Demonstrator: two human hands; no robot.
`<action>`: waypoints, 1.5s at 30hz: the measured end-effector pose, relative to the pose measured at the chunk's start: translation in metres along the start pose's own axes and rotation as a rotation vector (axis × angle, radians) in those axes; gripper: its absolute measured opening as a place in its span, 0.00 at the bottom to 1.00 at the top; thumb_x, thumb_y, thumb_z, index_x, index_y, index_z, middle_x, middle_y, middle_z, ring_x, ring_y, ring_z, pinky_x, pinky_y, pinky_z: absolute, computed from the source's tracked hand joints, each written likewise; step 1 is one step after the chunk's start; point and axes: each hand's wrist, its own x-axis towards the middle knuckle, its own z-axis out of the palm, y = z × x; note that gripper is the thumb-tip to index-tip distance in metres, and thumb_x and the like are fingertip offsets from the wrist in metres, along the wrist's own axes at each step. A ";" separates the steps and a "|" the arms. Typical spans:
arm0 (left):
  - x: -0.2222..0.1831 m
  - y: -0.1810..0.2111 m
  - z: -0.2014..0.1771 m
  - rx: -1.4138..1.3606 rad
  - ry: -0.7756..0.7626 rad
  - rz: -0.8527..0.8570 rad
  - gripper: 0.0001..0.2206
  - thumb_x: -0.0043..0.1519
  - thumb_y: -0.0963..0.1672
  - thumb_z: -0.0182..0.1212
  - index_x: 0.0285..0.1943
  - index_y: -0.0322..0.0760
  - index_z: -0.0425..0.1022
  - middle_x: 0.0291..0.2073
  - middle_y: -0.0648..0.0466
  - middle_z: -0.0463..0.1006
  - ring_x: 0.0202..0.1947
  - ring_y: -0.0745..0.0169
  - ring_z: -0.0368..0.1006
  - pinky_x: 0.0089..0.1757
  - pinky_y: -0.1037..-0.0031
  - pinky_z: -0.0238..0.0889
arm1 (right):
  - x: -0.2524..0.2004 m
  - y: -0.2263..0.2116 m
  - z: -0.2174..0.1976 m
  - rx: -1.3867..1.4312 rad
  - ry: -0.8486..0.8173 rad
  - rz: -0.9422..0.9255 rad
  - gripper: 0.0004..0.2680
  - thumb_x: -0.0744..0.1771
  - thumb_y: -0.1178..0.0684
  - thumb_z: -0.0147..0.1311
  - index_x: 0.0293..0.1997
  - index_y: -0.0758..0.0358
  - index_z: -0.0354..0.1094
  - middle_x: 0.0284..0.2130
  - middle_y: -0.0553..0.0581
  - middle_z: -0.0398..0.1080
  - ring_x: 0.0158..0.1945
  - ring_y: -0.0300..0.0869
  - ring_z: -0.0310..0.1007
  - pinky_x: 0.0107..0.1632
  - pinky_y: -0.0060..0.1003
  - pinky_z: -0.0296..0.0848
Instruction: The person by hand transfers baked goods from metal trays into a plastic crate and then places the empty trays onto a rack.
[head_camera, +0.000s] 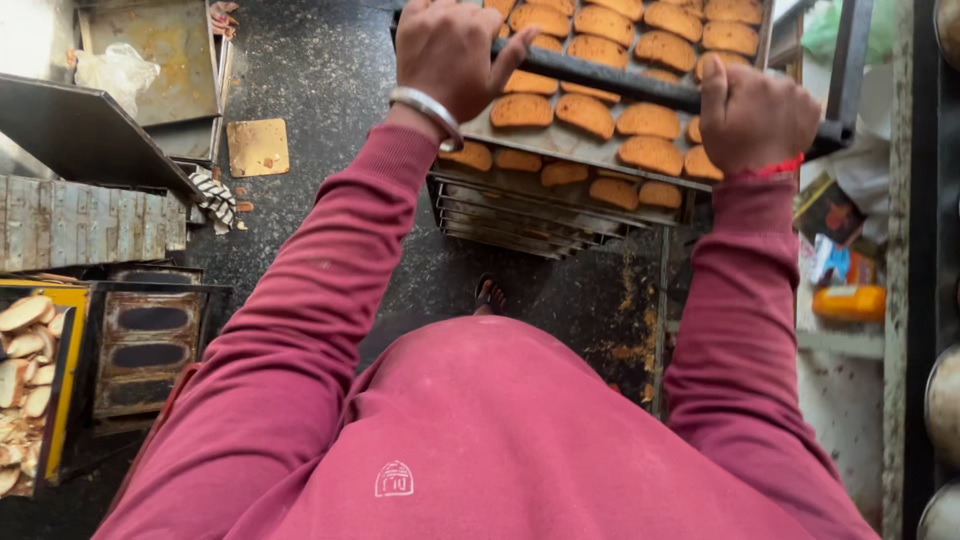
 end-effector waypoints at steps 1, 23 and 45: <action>-0.003 0.006 -0.003 -0.006 0.006 0.014 0.30 0.75 0.62 0.42 0.25 0.49 0.72 0.14 0.62 0.62 0.14 0.64 0.55 0.29 0.63 0.56 | -0.006 -0.001 -0.001 -0.007 0.007 0.012 0.21 0.77 0.39 0.37 0.35 0.46 0.81 0.14 0.51 0.65 0.16 0.43 0.62 0.24 0.43 0.63; -0.129 0.121 -0.118 -0.017 0.145 -0.001 0.26 0.71 0.59 0.44 0.27 0.46 0.74 0.19 0.56 0.72 0.22 0.61 0.66 0.37 0.62 0.57 | -0.183 -0.002 -0.078 -0.113 -0.056 0.093 0.24 0.78 0.40 0.38 0.22 0.54 0.70 0.10 0.50 0.57 0.15 0.41 0.50 0.27 0.38 0.53; -0.622 0.364 -0.341 -0.063 -0.307 -1.588 0.30 0.57 0.56 0.67 0.66 0.45 0.70 0.57 0.44 0.75 0.58 0.43 0.71 0.55 0.56 0.65 | -0.232 -0.066 0.035 1.741 0.254 0.766 0.11 0.71 0.53 0.53 0.59 0.66 0.63 0.49 0.63 0.74 0.40 0.48 0.74 0.39 0.41 0.75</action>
